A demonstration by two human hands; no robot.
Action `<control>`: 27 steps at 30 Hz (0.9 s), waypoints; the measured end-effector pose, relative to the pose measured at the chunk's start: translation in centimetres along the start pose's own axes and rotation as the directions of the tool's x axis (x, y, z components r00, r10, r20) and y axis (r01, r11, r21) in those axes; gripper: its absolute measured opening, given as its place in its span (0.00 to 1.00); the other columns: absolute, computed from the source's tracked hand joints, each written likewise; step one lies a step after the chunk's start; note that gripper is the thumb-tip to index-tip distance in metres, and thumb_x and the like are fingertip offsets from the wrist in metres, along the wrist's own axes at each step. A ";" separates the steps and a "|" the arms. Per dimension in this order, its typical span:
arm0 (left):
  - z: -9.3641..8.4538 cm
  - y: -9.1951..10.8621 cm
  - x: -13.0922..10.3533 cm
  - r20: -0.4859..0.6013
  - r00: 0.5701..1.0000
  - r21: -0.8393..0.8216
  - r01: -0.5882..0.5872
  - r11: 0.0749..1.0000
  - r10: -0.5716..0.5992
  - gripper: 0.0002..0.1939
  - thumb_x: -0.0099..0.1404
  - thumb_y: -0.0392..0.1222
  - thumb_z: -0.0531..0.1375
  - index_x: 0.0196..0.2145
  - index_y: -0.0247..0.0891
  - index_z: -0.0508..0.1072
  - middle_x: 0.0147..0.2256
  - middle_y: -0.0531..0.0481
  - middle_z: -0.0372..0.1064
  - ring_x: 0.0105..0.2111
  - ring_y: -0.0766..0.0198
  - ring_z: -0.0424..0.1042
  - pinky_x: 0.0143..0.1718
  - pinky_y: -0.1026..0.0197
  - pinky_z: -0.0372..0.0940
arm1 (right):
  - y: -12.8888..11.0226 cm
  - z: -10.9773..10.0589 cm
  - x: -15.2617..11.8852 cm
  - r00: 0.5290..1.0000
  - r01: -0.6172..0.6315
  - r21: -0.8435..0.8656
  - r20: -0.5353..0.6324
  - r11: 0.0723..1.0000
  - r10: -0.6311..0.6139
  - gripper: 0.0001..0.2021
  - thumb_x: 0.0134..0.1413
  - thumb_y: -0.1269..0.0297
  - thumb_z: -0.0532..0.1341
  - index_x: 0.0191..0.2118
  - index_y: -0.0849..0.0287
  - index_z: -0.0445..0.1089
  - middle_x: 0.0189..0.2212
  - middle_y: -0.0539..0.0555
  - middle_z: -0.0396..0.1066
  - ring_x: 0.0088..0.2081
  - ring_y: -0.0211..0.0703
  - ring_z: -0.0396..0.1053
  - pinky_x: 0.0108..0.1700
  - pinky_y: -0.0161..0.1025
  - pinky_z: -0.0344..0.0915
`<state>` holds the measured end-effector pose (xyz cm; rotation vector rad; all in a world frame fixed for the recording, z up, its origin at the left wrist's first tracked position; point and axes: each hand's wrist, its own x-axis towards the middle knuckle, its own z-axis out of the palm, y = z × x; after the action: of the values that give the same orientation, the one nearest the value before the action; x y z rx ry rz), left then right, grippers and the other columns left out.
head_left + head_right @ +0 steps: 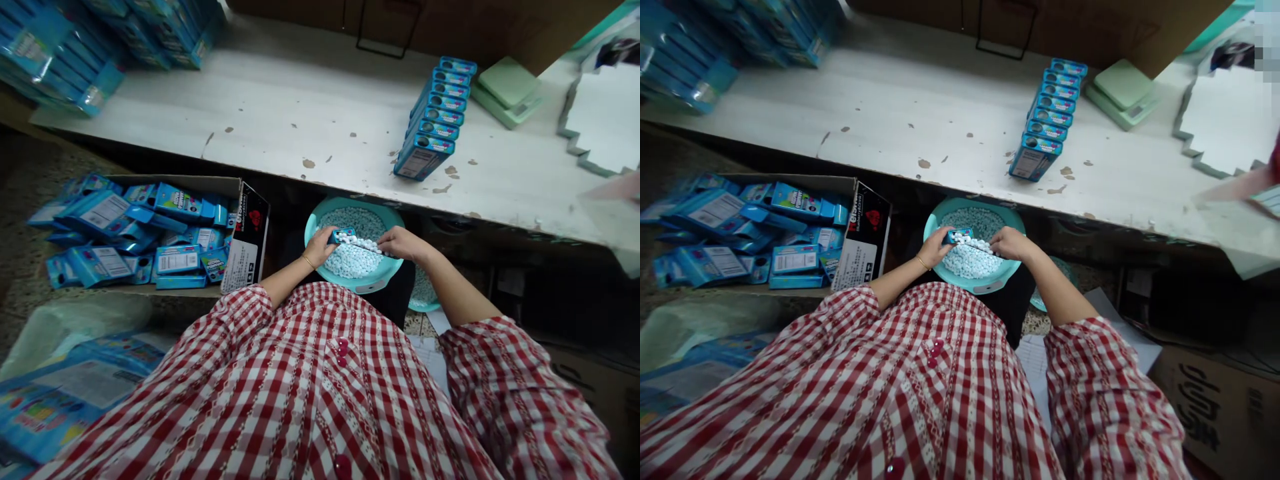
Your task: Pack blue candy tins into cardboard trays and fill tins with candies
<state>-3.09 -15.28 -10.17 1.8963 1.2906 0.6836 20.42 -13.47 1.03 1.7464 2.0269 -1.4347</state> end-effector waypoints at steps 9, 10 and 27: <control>0.4 -0.6 -0.5 -0.015 0.999 -0.021 0.028 0.999 -0.028 0.20 0.58 0.38 0.57 0.49 0.36 0.65 0.49 0.42 0.67 0.50 0.55 0.65 0.54 0.53 0.58 | -3.7 -1.6 -0.6 0.992 0.025 -0.481 -0.095 0.876 -0.080 0.11 0.47 0.65 0.57 0.23 0.62 0.75 0.18 0.54 0.68 0.25 0.39 0.65 0.28 0.33 0.54; 0.2 -0.7 -0.6 -0.043 0.998 -0.047 0.045 0.998 -0.047 0.20 0.58 0.39 0.57 0.49 0.36 0.65 0.49 0.41 0.67 0.50 0.55 0.66 0.53 0.53 0.59 | -2.8 -1.7 -1.1 0.989 0.040 -0.467 -0.107 0.883 -0.101 0.11 0.48 0.66 0.57 0.24 0.62 0.75 0.19 0.54 0.69 0.26 0.39 0.65 0.29 0.33 0.54; -1.0 -2.8 -1.4 -0.330 0.900 -0.350 0.163 0.922 -0.285 0.23 0.59 0.49 0.58 0.48 0.33 0.62 0.42 0.43 0.69 0.42 0.59 0.70 0.46 0.57 0.65 | 3.3 12.6 7.2 0.995 -0.092 -0.400 0.006 0.912 0.103 0.15 0.53 0.74 0.54 0.44 0.62 0.73 0.44 0.59 0.73 0.45 0.45 0.69 0.45 0.34 0.61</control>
<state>-5.89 -15.69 -11.87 1.3688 1.5059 1.0953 14.79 -17.36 -12.17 1.6136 2.0074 -0.9234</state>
